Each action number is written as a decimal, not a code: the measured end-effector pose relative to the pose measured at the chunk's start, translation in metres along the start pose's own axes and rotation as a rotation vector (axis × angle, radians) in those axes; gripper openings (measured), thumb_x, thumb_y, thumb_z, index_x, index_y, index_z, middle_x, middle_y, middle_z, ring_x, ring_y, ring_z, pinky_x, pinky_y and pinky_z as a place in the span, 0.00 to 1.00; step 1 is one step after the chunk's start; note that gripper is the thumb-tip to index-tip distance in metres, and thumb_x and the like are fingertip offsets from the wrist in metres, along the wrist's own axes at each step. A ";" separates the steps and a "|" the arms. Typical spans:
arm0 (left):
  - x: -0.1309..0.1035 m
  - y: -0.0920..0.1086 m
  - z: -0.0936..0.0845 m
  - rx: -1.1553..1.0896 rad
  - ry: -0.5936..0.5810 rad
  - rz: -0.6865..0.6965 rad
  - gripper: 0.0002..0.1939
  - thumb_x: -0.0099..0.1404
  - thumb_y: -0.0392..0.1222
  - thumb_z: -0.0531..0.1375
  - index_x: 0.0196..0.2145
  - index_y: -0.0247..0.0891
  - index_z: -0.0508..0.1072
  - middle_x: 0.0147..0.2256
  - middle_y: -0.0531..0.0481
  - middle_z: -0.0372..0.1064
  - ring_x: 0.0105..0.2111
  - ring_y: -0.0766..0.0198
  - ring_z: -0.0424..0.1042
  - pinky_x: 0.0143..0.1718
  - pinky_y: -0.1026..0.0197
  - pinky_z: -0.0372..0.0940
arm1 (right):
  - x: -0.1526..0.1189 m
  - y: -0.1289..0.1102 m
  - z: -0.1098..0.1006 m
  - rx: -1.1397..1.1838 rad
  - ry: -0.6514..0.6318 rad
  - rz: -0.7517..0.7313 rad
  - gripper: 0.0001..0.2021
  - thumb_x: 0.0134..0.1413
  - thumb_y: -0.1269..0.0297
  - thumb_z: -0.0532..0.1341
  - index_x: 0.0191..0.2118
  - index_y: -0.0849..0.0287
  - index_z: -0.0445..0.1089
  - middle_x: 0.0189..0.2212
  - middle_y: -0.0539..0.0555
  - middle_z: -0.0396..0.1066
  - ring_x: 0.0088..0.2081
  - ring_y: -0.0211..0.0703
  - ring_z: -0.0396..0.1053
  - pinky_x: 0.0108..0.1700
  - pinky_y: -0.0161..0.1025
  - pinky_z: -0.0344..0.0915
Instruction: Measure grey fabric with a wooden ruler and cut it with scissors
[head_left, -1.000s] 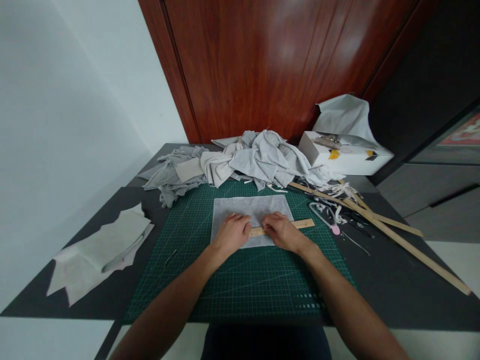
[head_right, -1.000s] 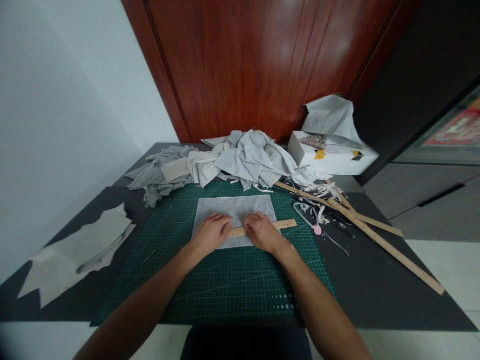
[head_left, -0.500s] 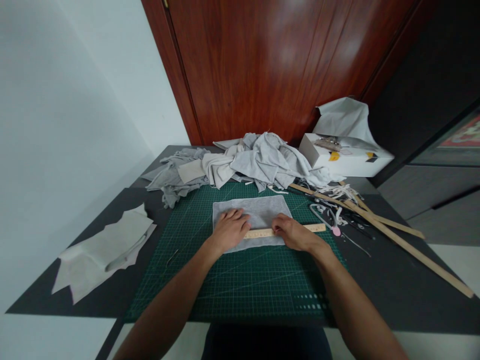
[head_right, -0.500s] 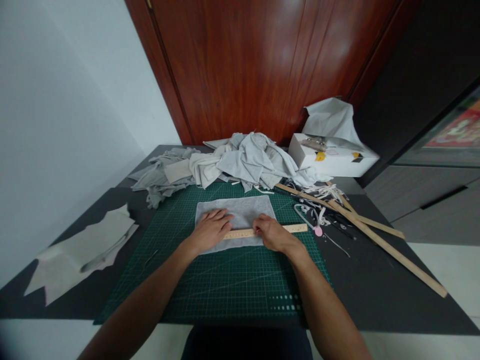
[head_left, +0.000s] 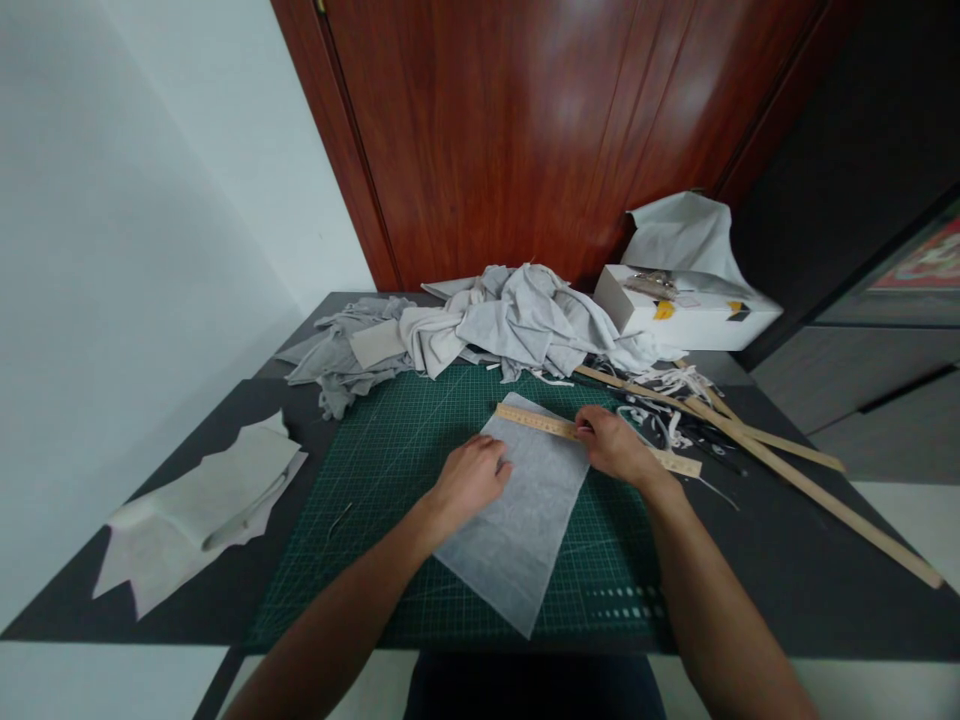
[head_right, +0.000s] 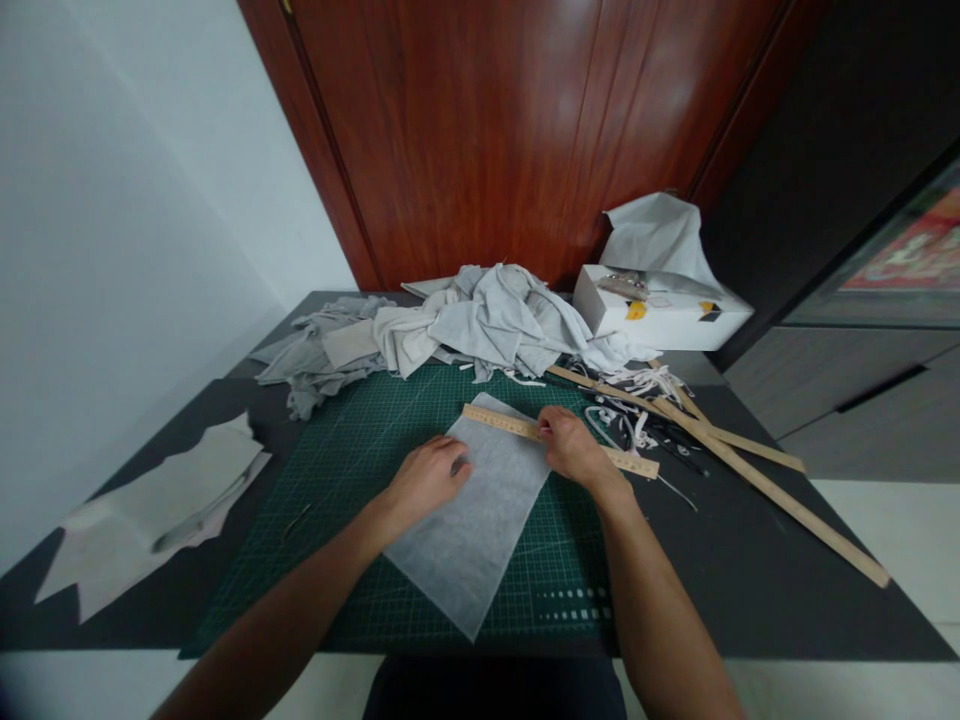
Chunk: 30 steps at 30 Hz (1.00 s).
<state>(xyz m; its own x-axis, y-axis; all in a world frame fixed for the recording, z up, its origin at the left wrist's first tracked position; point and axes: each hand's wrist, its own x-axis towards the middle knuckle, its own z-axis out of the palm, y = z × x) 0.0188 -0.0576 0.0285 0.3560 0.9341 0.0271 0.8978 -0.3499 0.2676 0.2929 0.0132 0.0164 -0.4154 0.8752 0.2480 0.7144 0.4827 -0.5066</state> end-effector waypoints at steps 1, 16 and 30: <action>0.001 -0.003 0.002 -0.005 0.019 0.095 0.13 0.73 0.44 0.58 0.49 0.38 0.78 0.52 0.42 0.76 0.59 0.50 0.71 0.64 0.48 0.63 | 0.000 0.000 0.002 0.007 0.000 0.000 0.09 0.57 0.78 0.55 0.33 0.55 0.62 0.32 0.54 0.70 0.36 0.45 0.68 0.41 0.39 0.61; -0.034 0.043 0.028 0.204 0.019 -0.011 0.34 0.75 0.60 0.53 0.68 0.34 0.64 0.69 0.29 0.59 0.67 0.35 0.60 0.64 0.34 0.54 | 0.005 -0.006 0.030 0.137 -0.084 -0.111 0.09 0.60 0.78 0.56 0.33 0.55 0.65 0.30 0.51 0.72 0.34 0.43 0.68 0.40 0.37 0.61; -0.025 0.029 0.038 0.195 0.162 -0.061 0.27 0.76 0.48 0.53 0.66 0.31 0.65 0.66 0.31 0.63 0.64 0.39 0.61 0.60 0.41 0.61 | 0.002 -0.021 0.056 0.037 -0.011 -0.262 0.09 0.66 0.76 0.57 0.37 0.56 0.71 0.41 0.56 0.77 0.45 0.49 0.68 0.49 0.44 0.58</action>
<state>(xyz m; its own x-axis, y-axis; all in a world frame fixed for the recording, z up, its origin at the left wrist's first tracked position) 0.0460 -0.0939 -0.0009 0.2679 0.9475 0.1745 0.9549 -0.2852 0.0827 0.2455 0.0030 -0.0183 -0.5897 0.7201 0.3657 0.5605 0.6909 -0.4566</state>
